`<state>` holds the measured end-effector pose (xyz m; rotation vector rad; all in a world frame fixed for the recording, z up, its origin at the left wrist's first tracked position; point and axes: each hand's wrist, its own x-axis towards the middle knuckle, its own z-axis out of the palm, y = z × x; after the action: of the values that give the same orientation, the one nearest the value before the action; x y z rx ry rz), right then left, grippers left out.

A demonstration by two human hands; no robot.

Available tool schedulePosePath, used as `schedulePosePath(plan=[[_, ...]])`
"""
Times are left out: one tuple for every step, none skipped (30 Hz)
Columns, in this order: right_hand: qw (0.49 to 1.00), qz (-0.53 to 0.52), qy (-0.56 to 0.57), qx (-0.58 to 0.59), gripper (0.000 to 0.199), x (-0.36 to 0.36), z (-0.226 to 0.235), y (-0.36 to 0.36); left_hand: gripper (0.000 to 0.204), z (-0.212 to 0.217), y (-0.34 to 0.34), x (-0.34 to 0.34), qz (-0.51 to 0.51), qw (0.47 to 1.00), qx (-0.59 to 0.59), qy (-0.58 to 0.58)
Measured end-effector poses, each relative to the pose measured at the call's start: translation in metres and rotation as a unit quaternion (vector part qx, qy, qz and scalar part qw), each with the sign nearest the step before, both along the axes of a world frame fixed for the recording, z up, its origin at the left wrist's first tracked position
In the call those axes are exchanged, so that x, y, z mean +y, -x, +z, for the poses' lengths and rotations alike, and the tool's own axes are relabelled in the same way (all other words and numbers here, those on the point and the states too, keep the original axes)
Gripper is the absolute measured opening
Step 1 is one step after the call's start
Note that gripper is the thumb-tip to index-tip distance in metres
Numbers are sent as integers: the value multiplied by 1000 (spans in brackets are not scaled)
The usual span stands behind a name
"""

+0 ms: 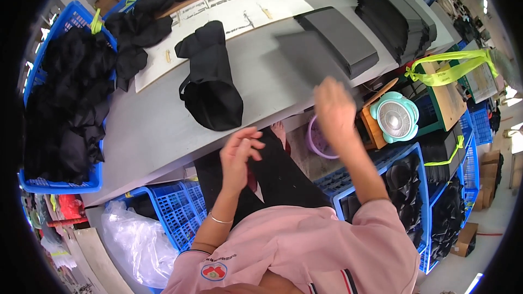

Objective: Inspecting and organizing black fabric sleeves or components in a manufacturing workshop.

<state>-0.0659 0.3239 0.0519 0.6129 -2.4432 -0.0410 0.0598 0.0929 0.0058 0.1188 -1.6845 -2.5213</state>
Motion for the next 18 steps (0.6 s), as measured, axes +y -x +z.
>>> schedulePosePath(plan=[[998,28,58,-23,10,-14,-4,-25,42,-7,6,10,-49,997,-16,-51],[992,51,106,-51,10,-24,-7,-46,49,-15,9,21,-82,991,-37,-103],[984,68,134,-91,9,-29,-7,-65,53,-24,12,31,-118,984,-47,-126],[974,86,162,-132,8,-33,-7,-82,57,-34,14,39,-145,977,-45,-151],[956,88,206,-190,7,-36,-7,-97,68,-44,16,45,-175,967,-60,-176],[954,94,198,-204,7,-38,-6,-108,68,-53,17,47,-172,964,-99,-176],[922,104,264,-262,8,-38,-4,-119,70,-60,16,49,-226,940,-119,-228],[879,110,334,-321,8,-38,-3,-129,73,-64,16,51,-271,911,-147,-275],[847,123,369,-363,11,-35,-1,-138,73,-66,16,51,-274,907,-146,-285],[847,117,366,-369,11,-32,0,-145,83,-64,15,50,-291,901,-113,-299],[801,126,405,-423,12,-29,1,-151,93,-59,15,49,-303,901,-89,-299],[747,143,447,-471,13,-25,1,-155,93,-52,15,48,-307,895,-79,-315],[724,142,461,-493,14,-23,-1,-159,90,-42,15,47,-284,899,-53,-328],[727,139,459,-491,14,-20,-2,-162,88,-32,14,46,-262,897,-20,-356],[686,93,485,-534,14,-18,-5,-163,69,-21,15,44,-237,898,-24,-369],[640,26,516,-568,14,-16,-6,-164,69,-10,13,41,-237,903,-32,-358],[671,47,527,-519,13,-17,-9,-163,60,-1,11,38,-208,921,-56,-324],[675,74,518,-520,13,-18,-11,-163,51,8,11,35,-173,937,-65,-295]])
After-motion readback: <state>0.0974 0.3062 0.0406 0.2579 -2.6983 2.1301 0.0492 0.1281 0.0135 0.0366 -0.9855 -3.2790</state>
